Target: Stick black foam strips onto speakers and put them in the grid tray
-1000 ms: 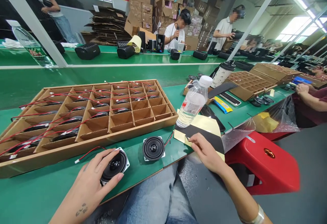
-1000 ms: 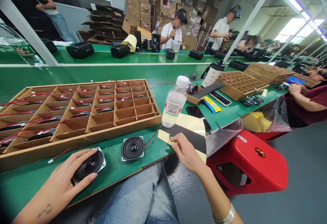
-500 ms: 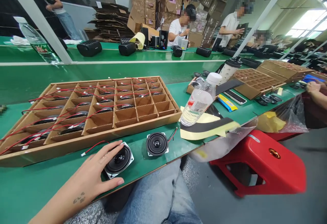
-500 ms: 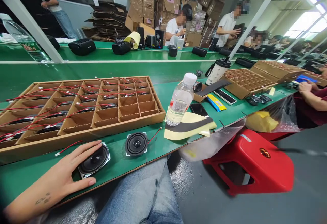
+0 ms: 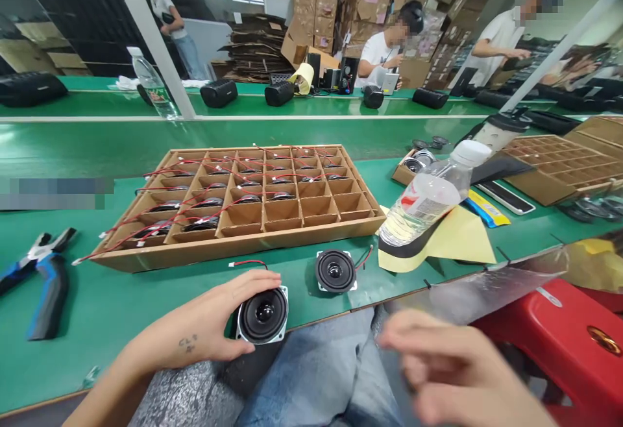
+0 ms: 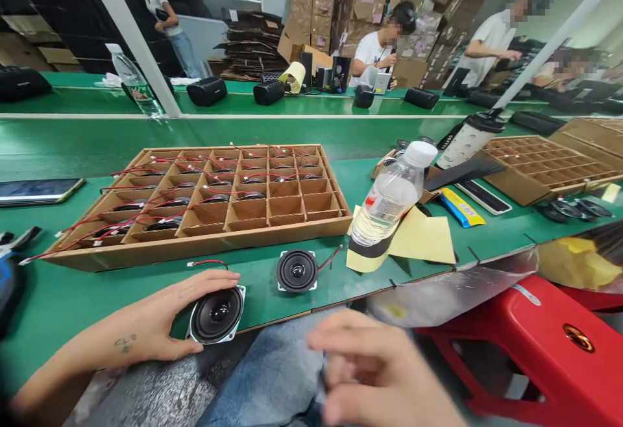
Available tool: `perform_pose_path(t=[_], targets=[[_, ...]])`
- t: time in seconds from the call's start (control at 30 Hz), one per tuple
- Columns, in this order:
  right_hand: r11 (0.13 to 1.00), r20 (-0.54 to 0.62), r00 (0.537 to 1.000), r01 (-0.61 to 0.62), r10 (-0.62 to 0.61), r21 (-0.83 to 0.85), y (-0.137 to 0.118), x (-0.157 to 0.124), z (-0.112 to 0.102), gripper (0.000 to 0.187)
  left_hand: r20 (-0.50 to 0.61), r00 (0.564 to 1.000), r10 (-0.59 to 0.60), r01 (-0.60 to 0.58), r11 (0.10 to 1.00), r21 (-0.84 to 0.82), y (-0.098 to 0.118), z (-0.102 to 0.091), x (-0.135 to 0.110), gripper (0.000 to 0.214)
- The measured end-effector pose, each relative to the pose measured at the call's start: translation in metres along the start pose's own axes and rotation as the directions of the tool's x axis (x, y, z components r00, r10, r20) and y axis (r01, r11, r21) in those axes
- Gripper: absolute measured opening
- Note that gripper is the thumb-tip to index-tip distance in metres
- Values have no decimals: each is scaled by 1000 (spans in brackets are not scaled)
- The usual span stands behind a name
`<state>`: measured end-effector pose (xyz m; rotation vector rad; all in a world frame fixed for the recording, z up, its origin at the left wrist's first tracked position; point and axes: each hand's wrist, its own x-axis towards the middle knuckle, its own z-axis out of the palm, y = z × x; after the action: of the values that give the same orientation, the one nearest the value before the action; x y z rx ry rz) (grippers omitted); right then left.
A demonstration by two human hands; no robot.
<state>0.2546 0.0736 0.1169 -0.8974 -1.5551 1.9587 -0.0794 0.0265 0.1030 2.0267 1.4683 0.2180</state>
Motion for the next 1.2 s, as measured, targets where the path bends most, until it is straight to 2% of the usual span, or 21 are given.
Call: perform_pose_path(t=[0.03,0.07,0.13,0.2,0.3,0.37,0.43,0.5,0.73,0.93,1.2], targets=[[997,94,994,-66,62,35,-1,17,20,32,-29,1000,-2,1,1000,-25,-1,2,-1,73],[993,130,986,-110,102,51,-2,34,36,28,-68,998,-4,1,999,-50,-3,5,-1,73],[991,124,985,-126,119,52,-3,66,56,15,-153,988,-4,-13,994,-107,-8,14,-1,73],[995,113,989,-97,97,-11,-3,93,64,7,-212,977,-4,-37,981,-190,-15,23,-1,76],[961,126,992,22,14,-277,-5,121,67,11,-241,970,-35,-50,939,-339,-22,33,-2,82],[868,169,985,111,-32,-485,-7,131,68,17,-239,969,-58,-44,916,-399,-24,35,-3,86],[765,220,974,179,-50,-619,-9,139,72,20,-235,970,-68,-38,908,-416,-24,36,-3,87],[697,252,966,222,-61,-682,-11,144,77,20,-236,969,-71,-37,904,-425,-24,35,-3,87],[560,293,955,269,-49,-784,-14,156,86,17,-254,966,-39,-85,883,-461,-26,37,-3,88],[507,302,953,277,-34,-816,-16,159,88,17,-316,948,25,-171,880,-442,-26,39,-4,77],[493,307,952,260,15,-830,-17,163,90,16,-322,946,45,-187,884,-427,-24,39,-3,74]])
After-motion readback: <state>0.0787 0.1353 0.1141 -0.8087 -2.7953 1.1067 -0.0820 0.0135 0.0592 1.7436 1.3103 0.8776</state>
